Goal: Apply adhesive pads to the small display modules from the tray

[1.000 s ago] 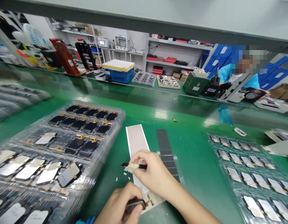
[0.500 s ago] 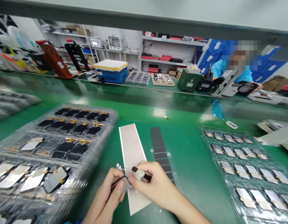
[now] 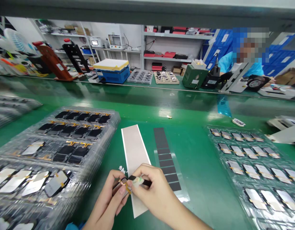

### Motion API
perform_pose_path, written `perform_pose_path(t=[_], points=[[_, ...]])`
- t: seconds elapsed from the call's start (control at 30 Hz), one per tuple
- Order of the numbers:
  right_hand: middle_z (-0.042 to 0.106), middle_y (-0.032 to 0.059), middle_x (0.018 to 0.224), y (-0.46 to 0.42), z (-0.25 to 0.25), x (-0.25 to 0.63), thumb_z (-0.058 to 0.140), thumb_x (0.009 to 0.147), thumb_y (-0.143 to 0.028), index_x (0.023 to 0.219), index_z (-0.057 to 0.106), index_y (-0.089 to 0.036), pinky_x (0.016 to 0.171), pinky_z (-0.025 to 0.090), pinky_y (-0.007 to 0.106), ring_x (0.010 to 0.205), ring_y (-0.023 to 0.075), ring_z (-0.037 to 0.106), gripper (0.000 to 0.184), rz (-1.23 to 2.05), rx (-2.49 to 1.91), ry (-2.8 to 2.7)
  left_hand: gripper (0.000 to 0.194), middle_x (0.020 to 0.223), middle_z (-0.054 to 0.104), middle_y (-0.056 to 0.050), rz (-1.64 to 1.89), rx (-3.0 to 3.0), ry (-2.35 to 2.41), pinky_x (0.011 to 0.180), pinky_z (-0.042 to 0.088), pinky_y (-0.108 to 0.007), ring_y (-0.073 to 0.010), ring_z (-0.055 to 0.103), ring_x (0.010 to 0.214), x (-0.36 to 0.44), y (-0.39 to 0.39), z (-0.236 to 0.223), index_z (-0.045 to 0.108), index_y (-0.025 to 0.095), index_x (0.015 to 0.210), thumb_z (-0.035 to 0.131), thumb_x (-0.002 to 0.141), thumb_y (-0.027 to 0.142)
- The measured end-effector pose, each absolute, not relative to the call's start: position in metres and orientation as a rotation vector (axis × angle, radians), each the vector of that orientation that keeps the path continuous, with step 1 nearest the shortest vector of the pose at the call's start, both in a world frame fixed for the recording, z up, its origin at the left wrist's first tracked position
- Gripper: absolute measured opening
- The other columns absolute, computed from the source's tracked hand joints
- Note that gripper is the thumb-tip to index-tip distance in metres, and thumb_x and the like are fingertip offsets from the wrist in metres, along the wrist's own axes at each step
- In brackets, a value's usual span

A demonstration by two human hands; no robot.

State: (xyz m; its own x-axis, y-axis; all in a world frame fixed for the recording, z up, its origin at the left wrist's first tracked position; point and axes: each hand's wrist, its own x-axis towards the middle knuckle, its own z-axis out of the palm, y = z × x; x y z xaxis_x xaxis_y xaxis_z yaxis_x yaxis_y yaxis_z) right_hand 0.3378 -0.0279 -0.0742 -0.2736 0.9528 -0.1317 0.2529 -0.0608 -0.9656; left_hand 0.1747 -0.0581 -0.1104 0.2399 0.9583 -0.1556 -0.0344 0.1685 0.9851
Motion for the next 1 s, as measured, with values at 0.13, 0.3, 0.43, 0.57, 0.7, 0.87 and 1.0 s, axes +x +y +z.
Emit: perform_pose_path(t=[0.13, 0.3, 0.43, 0.57, 0.7, 0.87, 1.0], points=[[0.059, -0.0009, 0.07, -0.031, -0.077, 0.337, 0.065, 0.086, -0.035, 0.075, 0.059, -0.019, 0.059, 0.036, 0.023, 0.064, 0.0117, 0.051, 0.02, 1.415, -1.287, -1.525, 0.042, 0.068, 0.042, 0.006, 1.001, 1.155, 1.1, 0.047, 0.02, -0.022, -0.0099, 0.033, 0.055, 0.18, -0.059, -0.106, 0.043, 0.023, 0.094, 0.046, 0.097, 0.065], [0.065, 0.0, 0.072, -0.035, -0.078, 0.336, 0.066, 0.088, -0.04, 0.078, 0.057, -0.02, 0.063, 0.043, 0.024, 0.067, 0.014, 0.061, 0.024, 1.5, -1.234, -1.466, 0.044, 0.06, 0.04, 0.007, 0.97, 1.153, 1.132, 0.047, 0.021, -0.021, -0.0096, 0.031, 0.052, 0.177, -0.058, -0.1, 0.047, 0.022, 0.091, 0.046, 0.097, 0.065], [0.065, -0.0004, 0.07, -0.038, -0.079, 0.334, 0.063, 0.092, -0.043, 0.082, 0.054, -0.021, 0.064, 0.046, 0.026, 0.066, 0.0158, 0.066, 0.026, 1.622, -1.147, -1.383, 0.039, 0.056, 0.043, 0.008, 0.966, 1.04, 1.078, 0.045, 0.02, -0.02, -0.0078, 0.026, 0.045, 0.175, -0.057, -0.097, 0.046, 0.022, 0.09, 0.051, 0.097, 0.06], [0.061, -0.0031, 0.074, -0.04, -0.079, 0.33, 0.066, 0.091, -0.044, 0.082, 0.05, -0.021, 0.067, 0.047, 0.026, 0.07, 0.0144, 0.066, 0.029, 1.72, -1.067, -1.249, 0.04, 0.054, 0.043, 0.009, 0.952, 0.949, 0.995, 0.046, 0.017, -0.018, -0.0059, 0.023, 0.044, 0.175, -0.056, -0.094, 0.045, 0.022, 0.089, 0.051, 0.097, 0.061], [0.06, -0.0046, 0.072, -0.042, -0.078, 0.328, 0.062, 0.094, -0.045, 0.084, 0.048, -0.022, 0.065, 0.045, 0.024, 0.068, 0.0126, 0.065, 0.029, 1.736, -1.067, -1.218, 0.044, 0.056, 0.048, 0.008, 0.966, 0.955, 0.954, 0.045, 0.019, -0.017, -0.0057, 0.027, 0.044, 0.175, -0.055, -0.092, 0.044, 0.022, 0.091, 0.049, 0.096, 0.066], [0.061, -0.0041, 0.075, -0.04, -0.077, 0.33, 0.06, 0.096, -0.041, 0.085, 0.048, -0.022, 0.066, 0.047, 0.024, 0.069, 0.013, 0.066, 0.024, 1.713, -1.03, -1.279, 0.043, 0.059, 0.041, 0.009, 0.969, 0.92, 0.951, 0.047, 0.018, -0.017, -0.0059, 0.026, 0.049, 0.177, -0.057, -0.089, 0.047, 0.022, 0.094, 0.057, 0.093, 0.064], [0.063, -0.0028, 0.076, -0.038, -0.075, 0.334, 0.06, 0.095, -0.038, 0.085, 0.051, -0.021, 0.067, 0.046, 0.025, 0.071, 0.0139, 0.067, 0.021, 1.666, -1.075, -1.349, 0.043, 0.061, 0.04, 0.01, 0.971, 0.872, 0.942, 0.048, 0.016, -0.018, -0.0057, 0.024, 0.05, 0.18, -0.058, -0.085, 0.046, 0.022, 0.093, 0.059, 0.092, 0.063]])
